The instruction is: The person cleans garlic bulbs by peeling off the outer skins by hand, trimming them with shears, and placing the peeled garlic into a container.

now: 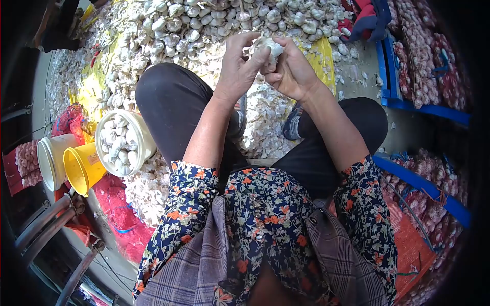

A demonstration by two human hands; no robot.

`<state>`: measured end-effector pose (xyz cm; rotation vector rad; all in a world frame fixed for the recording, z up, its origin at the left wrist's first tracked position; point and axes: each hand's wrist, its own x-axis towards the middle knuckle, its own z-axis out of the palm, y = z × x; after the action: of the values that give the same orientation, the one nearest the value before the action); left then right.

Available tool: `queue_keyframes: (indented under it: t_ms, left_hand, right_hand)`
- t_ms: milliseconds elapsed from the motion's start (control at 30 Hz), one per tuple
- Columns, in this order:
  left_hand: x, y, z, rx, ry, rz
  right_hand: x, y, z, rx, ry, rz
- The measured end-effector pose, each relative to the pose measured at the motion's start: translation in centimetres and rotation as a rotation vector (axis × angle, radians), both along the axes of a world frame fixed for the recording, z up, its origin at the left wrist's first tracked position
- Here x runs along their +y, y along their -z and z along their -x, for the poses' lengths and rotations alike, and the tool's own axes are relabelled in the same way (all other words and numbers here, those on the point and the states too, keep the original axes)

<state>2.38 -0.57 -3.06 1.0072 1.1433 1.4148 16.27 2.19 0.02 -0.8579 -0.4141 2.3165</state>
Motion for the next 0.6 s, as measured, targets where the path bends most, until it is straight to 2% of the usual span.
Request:
queue_keyframes:
  t_ms: [67, 100, 133, 200, 233, 267, 333, 367, 400, 467, 533, 600]
  left_hand:
    - [-0.3, -0.2, -0.8, 0.436, 0.057, -0.311]
    - [-0.6, -0.6, -0.7, 0.393, 0.097, -0.26]
    - [-0.6, -0.4, -1.0, 0.392, 0.097, -0.259]
    - [-0.9, 0.2, -1.9, 0.454, -0.067, -0.258]
    - [-0.8, 0.9, -2.5, 0.515, -0.207, -0.355]
    - [-0.8, 1.4, -2.9, 0.515, -0.209, -0.35]
    - [-0.5, 2.2, -3.5, -0.109, -0.247, -0.019]
    - [-0.3, 2.6, -3.9, -0.024, -0.302, -0.058]
    - [-0.2, 2.1, -3.7, -0.028, -0.302, -0.056]
    - [0.1, 1.2, -2.7, -0.574, 0.039, 0.224]
    - [0.2, 0.7, -2.1, -0.652, 0.086, 0.215]
    - [0.5, -0.1, -2.3, -0.467, -0.065, 0.221]
  right_hand:
    - [0.0, 0.2, -0.5, -0.02, -0.031, -0.104]
    - [-0.2, 0.2, -0.7, 0.047, -0.119, -0.214]
    - [-0.4, 0.4, -0.4, 0.046, -0.119, -0.213]
    - [-1.4, 0.4, 0.7, -0.367, 0.029, -0.262]
    - [-1.5, 0.8, 0.8, -0.366, 0.012, -0.293]
    - [-1.7, 1.1, 0.9, -0.367, 0.009, -0.289]
    - [-2.0, 1.6, 1.4, -0.51, 0.011, -0.419]
    - [-2.1, 2.1, 1.9, -0.471, 0.118, -0.397]
    - [-2.2, 1.8, 1.7, -0.476, 0.118, -0.396]
    - [-2.2, 1.2, 1.1, -0.481, 0.057, -0.442]
    - [-2.1, 1.3, 0.8, -0.451, 0.04, -0.406]
    - [-2.1, 1.2, 0.3, -0.308, 0.083, -0.363]
